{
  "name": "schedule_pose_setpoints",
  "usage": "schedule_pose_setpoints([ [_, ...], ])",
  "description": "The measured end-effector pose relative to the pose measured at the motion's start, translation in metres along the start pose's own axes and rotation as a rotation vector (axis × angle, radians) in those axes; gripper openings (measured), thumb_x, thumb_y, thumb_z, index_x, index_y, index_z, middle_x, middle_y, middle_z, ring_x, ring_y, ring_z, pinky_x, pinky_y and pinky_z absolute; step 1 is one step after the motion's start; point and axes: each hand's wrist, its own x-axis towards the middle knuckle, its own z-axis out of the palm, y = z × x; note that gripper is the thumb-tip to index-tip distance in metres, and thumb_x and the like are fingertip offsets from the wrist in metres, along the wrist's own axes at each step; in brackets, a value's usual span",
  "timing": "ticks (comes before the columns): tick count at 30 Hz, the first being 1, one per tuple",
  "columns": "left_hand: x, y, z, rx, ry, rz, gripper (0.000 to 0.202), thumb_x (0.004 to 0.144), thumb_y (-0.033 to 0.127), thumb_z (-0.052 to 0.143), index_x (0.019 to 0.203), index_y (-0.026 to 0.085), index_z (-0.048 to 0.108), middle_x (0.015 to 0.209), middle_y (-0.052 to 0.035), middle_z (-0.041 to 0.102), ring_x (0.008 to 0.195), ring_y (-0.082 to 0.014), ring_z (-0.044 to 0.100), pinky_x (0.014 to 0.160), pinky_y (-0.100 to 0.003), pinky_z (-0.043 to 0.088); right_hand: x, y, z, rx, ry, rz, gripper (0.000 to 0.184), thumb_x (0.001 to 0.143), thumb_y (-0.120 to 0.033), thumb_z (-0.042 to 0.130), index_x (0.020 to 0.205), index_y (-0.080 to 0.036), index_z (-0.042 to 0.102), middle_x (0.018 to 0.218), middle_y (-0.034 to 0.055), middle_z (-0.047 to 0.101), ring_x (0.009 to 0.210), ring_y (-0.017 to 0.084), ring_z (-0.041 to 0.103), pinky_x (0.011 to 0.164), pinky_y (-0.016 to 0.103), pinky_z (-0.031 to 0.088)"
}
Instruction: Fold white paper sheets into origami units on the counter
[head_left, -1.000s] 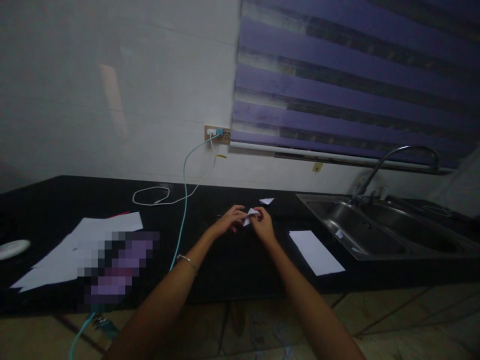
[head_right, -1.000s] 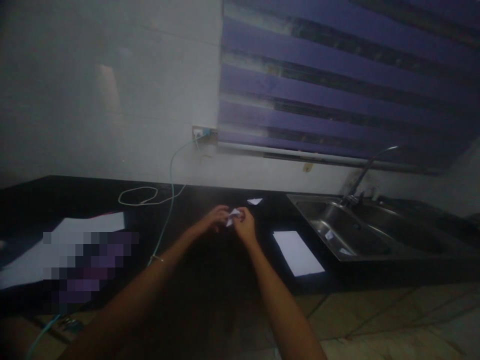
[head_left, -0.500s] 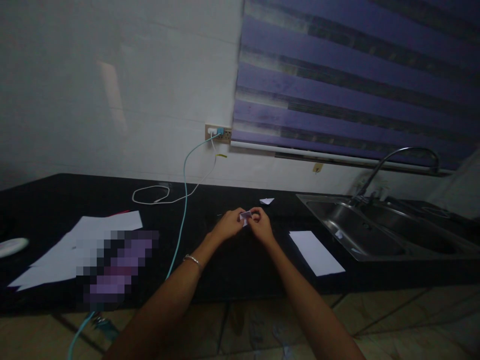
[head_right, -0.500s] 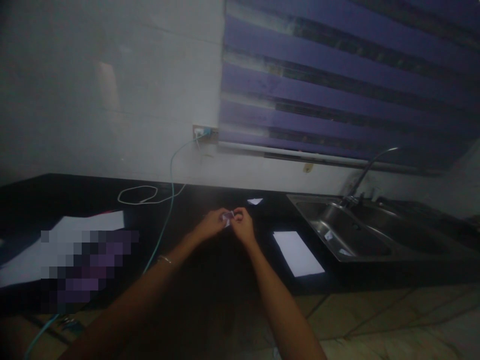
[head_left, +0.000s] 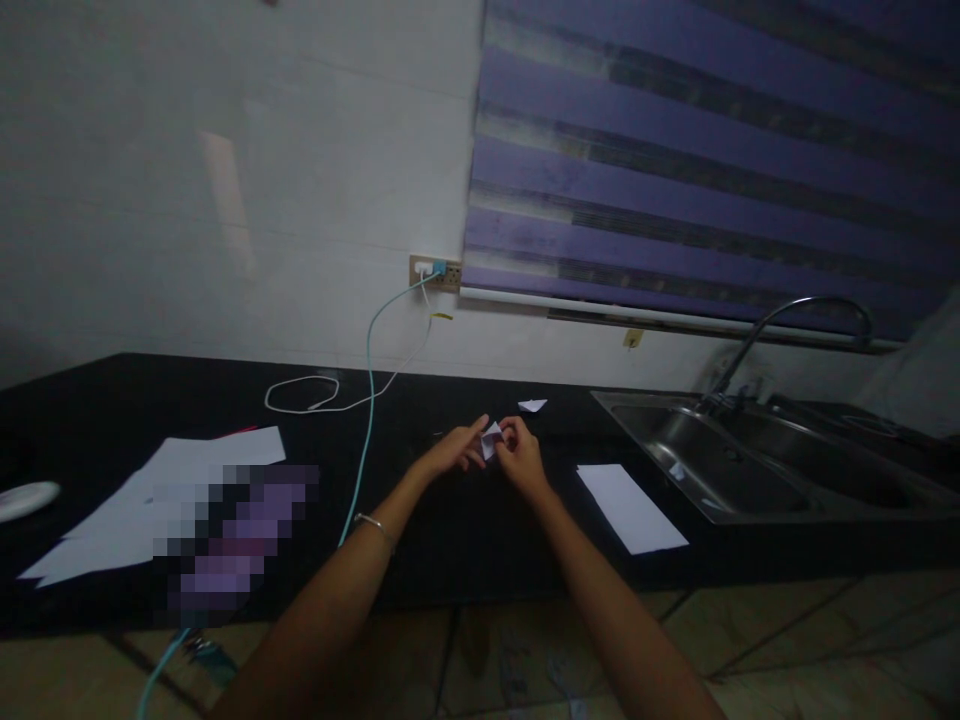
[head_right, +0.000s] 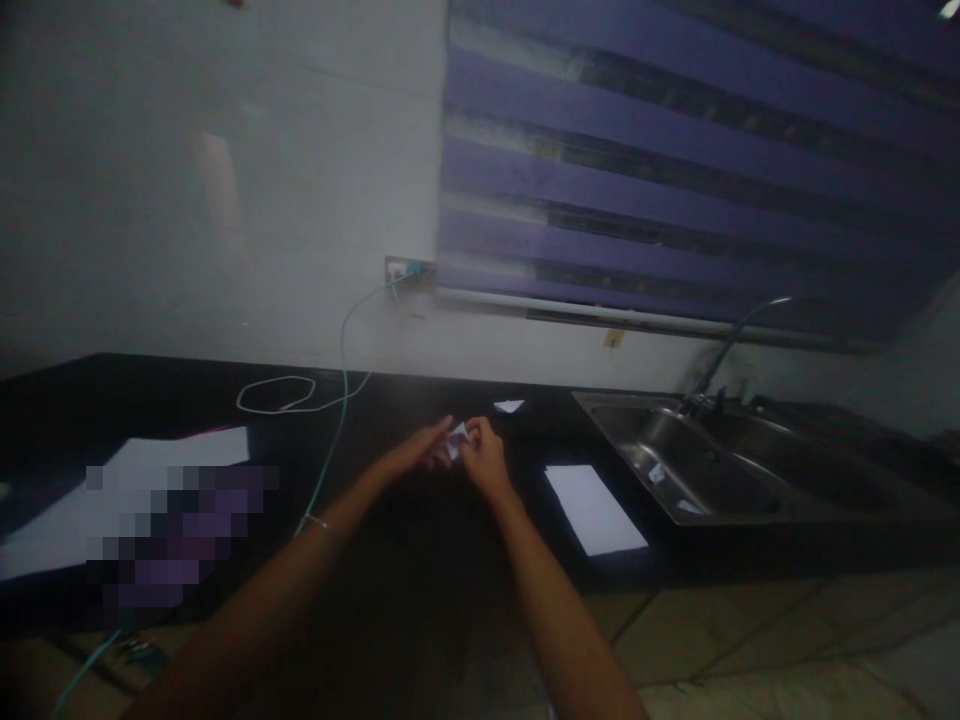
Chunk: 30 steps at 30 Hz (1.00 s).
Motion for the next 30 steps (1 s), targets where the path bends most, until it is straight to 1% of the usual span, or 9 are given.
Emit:
schedule_pose_setpoints([
  [3,0.0000,-0.0007,0.0000,0.078,-0.058,0.071,0.062,0.080,0.067,0.043,0.092,0.009,0.062,0.078,-0.0100,0.067,0.058,-0.0135,0.063,0.042,-0.016,0.034,-0.0002,-0.0002,-0.0004,0.043,-0.011,0.046,0.021,0.075,-0.023,0.049,0.096,-0.021,0.051,0.065,-0.0039,0.054,0.051,0.012,0.053,0.049,0.022,0.041],
  [8,-0.0014,-0.0023,-0.0033,-0.034,-0.099,0.088,0.055,0.080,0.059,0.051,0.109,0.013,0.058,0.093,-0.0105,0.066,0.070,-0.0173,0.067,0.043,-0.017,0.038,0.0012,0.0006,-0.0006,0.020,0.041,0.039,0.018,0.076,-0.026,0.050,0.093,-0.020,0.052,0.063,-0.0038,0.053,0.052,0.013,0.051,0.050,0.022,0.040],
  [11,-0.0002,-0.0043,-0.0039,0.074,-0.041,0.164,0.047,0.078,0.044,0.061,0.114,0.015,0.059,0.091,-0.0088,0.066,0.068,-0.0155,0.066,0.043,-0.016,0.039,0.0017,0.0014,-0.0005,0.010,0.040,0.031,0.019,0.075,-0.026,0.052,0.092,-0.020,0.052,0.062,-0.0045,0.051,0.053,0.013,0.049,0.051,0.022,0.039],
  [16,0.0020,-0.0048,-0.0026,0.185,0.103,0.216,0.039,0.085,0.034,0.052,0.113,0.010,0.064,0.080,-0.0094,0.069,0.058,-0.0141,0.065,0.039,-0.016,0.036,0.0025,0.0033,-0.0006,0.019,0.024,0.013,0.021,0.071,-0.021,0.052,0.092,-0.020,0.052,0.060,-0.0062,0.047,0.052,0.012,0.046,0.052,0.021,0.038],
  [20,0.0007,0.0005,-0.0005,0.153,0.139,0.204,0.038,0.085,0.029,0.050,0.112,0.007,0.064,0.076,-0.0102,0.069,0.055,-0.0147,0.065,0.038,-0.016,0.034,0.0027,0.0034,-0.0001,0.023,0.037,0.009,0.021,0.070,-0.020,0.051,0.092,-0.020,0.051,0.061,-0.0057,0.048,0.052,0.012,0.046,0.052,0.021,0.037],
  [23,-0.0016,0.0034,-0.0010,0.061,0.125,0.144,0.040,0.082,0.032,0.054,0.109,0.005,0.064,0.076,-0.0113,0.068,0.055,-0.0153,0.065,0.038,-0.016,0.034,0.0025,0.0035,0.0005,0.030,0.040,0.024,0.021,0.071,-0.020,0.050,0.092,-0.020,0.051,0.061,-0.0055,0.048,0.052,0.012,0.046,0.052,0.021,0.037],
  [26,-0.0039,0.0025,-0.0039,-0.108,0.024,0.097,0.047,0.078,0.044,0.060,0.107,0.008,0.062,0.090,-0.0141,0.068,0.068,-0.0193,0.069,0.045,-0.017,0.041,0.0017,0.0032,0.0001,0.011,0.039,0.024,0.021,0.072,-0.021,0.050,0.093,-0.020,0.052,0.062,-0.0049,0.049,0.053,0.012,0.047,0.051,0.022,0.037],
  [28,-0.0043,0.0008,-0.0053,-0.215,-0.034,0.032,0.055,0.078,0.058,0.054,0.105,0.010,0.061,0.097,-0.0146,0.067,0.074,-0.0205,0.069,0.050,-0.019,0.045,0.0006,0.0022,-0.0007,-0.018,0.024,0.004,0.022,0.073,-0.021,0.049,0.095,-0.020,0.052,0.063,-0.0045,0.050,0.053,0.013,0.047,0.052,0.022,0.038],
  [30,-0.0034,-0.0008,-0.0051,-0.242,-0.052,-0.045,0.066,0.078,0.070,0.044,0.100,0.010,0.062,0.094,-0.0140,0.067,0.072,-0.0198,0.069,0.050,-0.020,0.045,-0.0009,0.0007,-0.0018,-0.047,-0.011,-0.025,0.023,0.074,-0.020,0.049,0.097,-0.020,0.053,0.065,-0.0041,0.051,0.054,0.013,0.048,0.053,0.022,0.038],
])
